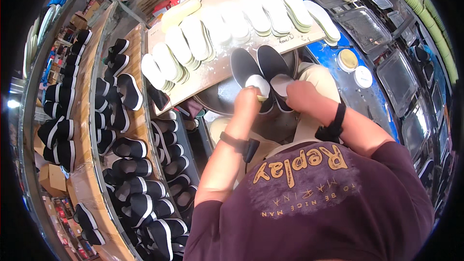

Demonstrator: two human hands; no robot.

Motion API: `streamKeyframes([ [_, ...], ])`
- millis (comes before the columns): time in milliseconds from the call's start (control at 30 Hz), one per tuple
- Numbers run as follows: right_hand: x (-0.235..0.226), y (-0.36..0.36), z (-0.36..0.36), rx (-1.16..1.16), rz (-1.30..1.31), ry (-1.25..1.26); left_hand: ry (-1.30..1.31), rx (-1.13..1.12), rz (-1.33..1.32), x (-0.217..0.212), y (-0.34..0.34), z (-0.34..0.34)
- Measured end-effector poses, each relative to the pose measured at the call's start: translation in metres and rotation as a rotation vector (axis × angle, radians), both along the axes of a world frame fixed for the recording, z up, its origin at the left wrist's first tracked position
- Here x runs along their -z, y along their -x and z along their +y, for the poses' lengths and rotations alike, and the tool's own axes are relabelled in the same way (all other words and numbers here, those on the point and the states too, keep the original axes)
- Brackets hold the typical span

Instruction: Trimming excess material from shoe soles and inserting insoles into finished shoes at a factory workstation.

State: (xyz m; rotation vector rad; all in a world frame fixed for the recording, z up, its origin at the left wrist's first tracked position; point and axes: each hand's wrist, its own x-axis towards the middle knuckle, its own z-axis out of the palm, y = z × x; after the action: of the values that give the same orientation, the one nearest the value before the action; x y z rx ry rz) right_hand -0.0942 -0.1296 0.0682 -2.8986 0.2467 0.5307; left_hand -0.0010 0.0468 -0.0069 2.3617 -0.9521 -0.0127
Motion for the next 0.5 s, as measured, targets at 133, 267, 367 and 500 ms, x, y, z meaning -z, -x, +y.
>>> streamKeyframes([
  [133,0.023,-0.040,-0.005,0.061,-0.138,-0.054,-0.006,0.005,0.012,-0.002,0.000,0.001],
  [267,0.076,-0.052,-0.006,0.026,-0.210,-0.030,-0.017,0.002,0.018,-0.005,0.001,-0.004],
  [367,0.067,-0.056,-0.016,-0.145,-0.027,-0.002,-0.037,-0.014,0.046,-0.004,0.002,0.001],
  [500,0.021,-0.055,-0.006,-0.231,0.039,0.178,0.057,-0.006,-0.075,-0.017,0.012,0.004],
])
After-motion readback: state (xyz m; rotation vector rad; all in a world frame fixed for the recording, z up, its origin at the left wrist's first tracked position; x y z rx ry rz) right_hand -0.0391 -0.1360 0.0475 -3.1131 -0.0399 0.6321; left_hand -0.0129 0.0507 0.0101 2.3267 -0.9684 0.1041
